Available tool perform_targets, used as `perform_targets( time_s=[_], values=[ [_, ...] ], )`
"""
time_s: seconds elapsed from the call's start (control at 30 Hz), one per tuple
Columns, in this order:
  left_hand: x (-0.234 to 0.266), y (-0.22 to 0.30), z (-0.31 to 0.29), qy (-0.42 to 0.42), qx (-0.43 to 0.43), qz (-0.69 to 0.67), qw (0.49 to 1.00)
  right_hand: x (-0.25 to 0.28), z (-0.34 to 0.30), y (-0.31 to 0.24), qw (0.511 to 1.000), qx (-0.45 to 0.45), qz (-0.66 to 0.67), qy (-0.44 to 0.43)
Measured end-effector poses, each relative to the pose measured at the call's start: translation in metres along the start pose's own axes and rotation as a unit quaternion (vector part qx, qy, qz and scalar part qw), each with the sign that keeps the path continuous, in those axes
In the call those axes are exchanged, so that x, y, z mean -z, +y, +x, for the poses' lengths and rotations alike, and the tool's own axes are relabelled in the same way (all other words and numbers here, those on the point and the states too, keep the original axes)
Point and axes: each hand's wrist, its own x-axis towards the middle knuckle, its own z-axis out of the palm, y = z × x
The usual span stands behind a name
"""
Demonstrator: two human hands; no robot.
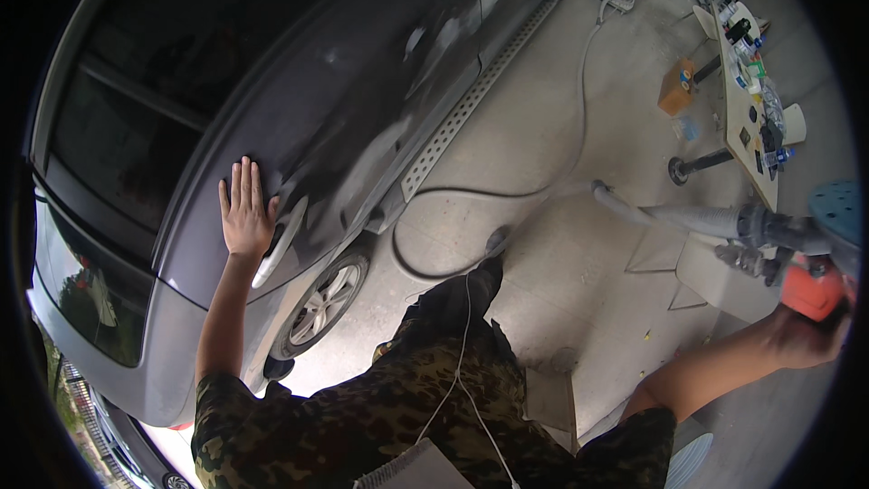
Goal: The person uses an orbital sander to sand the rear bumper and side panels of a grey car. They kneel to reach the lower bumper, then stand to work on the side, and briefly change the sanding disc before continuing.
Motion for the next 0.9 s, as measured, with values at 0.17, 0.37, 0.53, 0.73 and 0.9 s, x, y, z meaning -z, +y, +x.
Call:
perform_targets(
  time_s=[0.17,0.37,0.53,0.73,0.9],
  values=[
    [0.016,0.051,0.072,-0.027,0.005,-0.008,1.0,-0.001,-0.024,0.13,0.985,-0.057,-0.161,0.02],
    [0.046,0.115,0.183,-0.033,-0.01,-0.01,0.999,-0.035,-0.021,0.227,0.963,-0.193,-0.158,0.096],
    [0.062,0.179,0.286,0.019,-0.029,-0.009,0.999,-0.015,0.017,0.289,0.957,-0.254,-0.109,0.084],
    [0.082,0.282,0.42,0.035,0.049,0.0,0.998,0.029,0.093,0.414,0.955,-0.282,-0.07,0.062],
    [0.098,0.401,0.494,-0.098,-0.008,-0.097,0.99,0.064,0.189,0.526,0.949,-0.305,-0.063,0.042]
  ],
)
